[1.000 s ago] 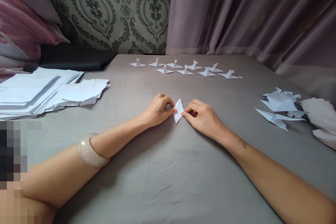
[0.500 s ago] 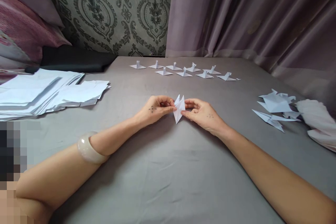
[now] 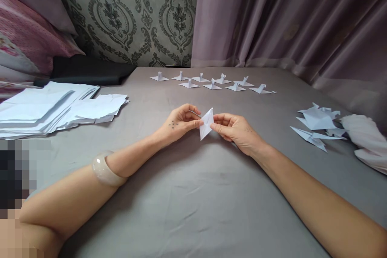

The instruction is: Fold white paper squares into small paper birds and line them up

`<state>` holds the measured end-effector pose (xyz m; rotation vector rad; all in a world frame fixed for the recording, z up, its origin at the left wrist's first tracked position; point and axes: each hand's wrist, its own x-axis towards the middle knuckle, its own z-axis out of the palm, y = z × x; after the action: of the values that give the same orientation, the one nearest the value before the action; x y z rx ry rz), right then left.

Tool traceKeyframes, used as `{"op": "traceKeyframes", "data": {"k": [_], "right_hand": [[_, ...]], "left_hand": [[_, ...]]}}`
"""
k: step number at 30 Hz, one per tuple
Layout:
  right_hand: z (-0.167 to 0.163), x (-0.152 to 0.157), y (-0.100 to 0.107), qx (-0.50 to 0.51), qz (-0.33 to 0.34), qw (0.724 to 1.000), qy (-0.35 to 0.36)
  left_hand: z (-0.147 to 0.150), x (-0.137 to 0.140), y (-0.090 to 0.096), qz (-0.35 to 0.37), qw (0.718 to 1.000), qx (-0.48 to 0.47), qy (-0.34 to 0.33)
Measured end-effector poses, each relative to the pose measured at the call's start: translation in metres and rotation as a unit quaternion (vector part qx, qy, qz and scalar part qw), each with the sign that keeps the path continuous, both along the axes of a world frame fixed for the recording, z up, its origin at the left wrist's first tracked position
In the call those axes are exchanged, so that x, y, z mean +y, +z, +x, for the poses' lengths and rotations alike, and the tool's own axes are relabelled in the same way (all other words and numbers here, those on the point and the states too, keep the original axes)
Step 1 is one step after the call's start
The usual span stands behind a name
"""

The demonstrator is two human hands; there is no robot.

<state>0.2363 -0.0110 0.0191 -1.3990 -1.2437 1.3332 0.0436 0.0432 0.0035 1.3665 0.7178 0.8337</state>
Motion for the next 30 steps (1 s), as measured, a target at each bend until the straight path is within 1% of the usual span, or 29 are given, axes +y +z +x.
{"op": "traceKeyframes", "data": {"k": [3,5,6,7,8,9,10,11,12,13,14,15,16,17,18,19,20,21,23,25,27,30], "right_hand": [[-0.001,-0.001,0.002,-0.032,0.01,0.999,0.027],[-0.002,-0.002,0.0,-0.06,0.038,0.997,0.041],[-0.002,-0.002,-0.001,-0.08,0.066,0.994,0.039],[-0.002,-0.002,-0.003,-0.106,0.106,0.988,0.026],[-0.002,-0.002,-0.005,-0.139,0.16,0.977,0.008],[-0.002,-0.003,-0.008,-0.183,0.223,0.957,-0.012],[-0.002,-0.003,-0.01,-0.237,0.288,0.927,-0.027],[-0.001,-0.004,-0.012,-0.297,0.348,0.889,-0.034],[-0.001,-0.005,-0.014,-0.358,0.396,0.845,-0.033],[0.0,-0.005,-0.016,-0.417,0.428,0.801,-0.022],[0.001,-0.006,-0.017,-0.47,0.445,0.762,-0.006],[0.001,-0.007,-0.019,-0.514,0.448,0.732,0.012],[0.001,-0.007,-0.02,-0.547,0.441,0.711,0.032],[0.001,-0.008,-0.02,-0.571,0.426,0.7,0.052],[0.001,-0.009,-0.02,-0.584,0.405,0.7,0.072],[0.0,-0.01,-0.02,-0.588,0.381,0.708,0.089],[0.0,-0.011,-0.019,-0.583,0.358,0.722,0.1],[0.0,-0.012,-0.019,-0.571,0.335,0.742,0.106],[0.001,-0.014,-0.016,-0.535,0.294,0.785,0.104],[0.003,-0.015,-0.015,-0.494,0.264,0.822,0.103],[0.004,-0.013,-0.014,-0.458,0.248,0.847,0.103],[0.005,-0.01,-0.014,-0.408,0.234,0.877,0.1]], "left_hand": [[0.0,0.001,-0.001,0.0,1.0,0.004,-0.01],[-0.001,0.0,-0.001,0.031,0.999,0.022,-0.029],[-0.002,0.0,0.0,0.064,0.997,0.038,-0.036],[-0.002,-0.001,0.0,0.115,0.991,0.063,-0.034],[-0.003,-0.001,0.001,0.185,0.978,0.093,-0.02],[-0.005,-0.001,0.001,0.271,0.955,0.123,0.004],[-0.006,-0.001,0.002,0.366,0.917,0.154,0.032],[-0.008,-0.001,0.002,0.458,0.868,0.182,0.057],[-0.009,0.0,0.001,0.539,0.813,0.208,0.073],[-0.01,0.001,0.001,0.603,0.759,0.234,0.075],[-0.011,0.002,0.0,0.647,0.713,0.262,0.064],[-0.012,0.002,-0.001,0.674,0.677,0.293,0.043],[-0.012,0.003,-0.002,0.685,0.654,0.32,0.017],[-0.012,0.003,-0.002,0.685,0.643,0.343,-0.013],[-0.012,0.003,-0.003,0.675,0.643,0.36,-0.042],[-0.012,0.002,-0.003,0.656,0.654,0.37,-0.065],[-0.011,0.001,-0.003,0.631,0.676,0.372,-0.079],[-0.011,-0.001,-0.002,0.6,0.704,0.37,-0.081],[-0.011,-0.004,0.0,0.528,0.766,0.36,-0.069],[-0.01,-0.007,0.004,0.457,0.813,0.355,-0.059],[-0.01,-0.008,0.006,0.408,0.841,0.351,-0.06],[-0.01,-0.006,0.006,0.377,0.864,0.328,-0.056]]}}
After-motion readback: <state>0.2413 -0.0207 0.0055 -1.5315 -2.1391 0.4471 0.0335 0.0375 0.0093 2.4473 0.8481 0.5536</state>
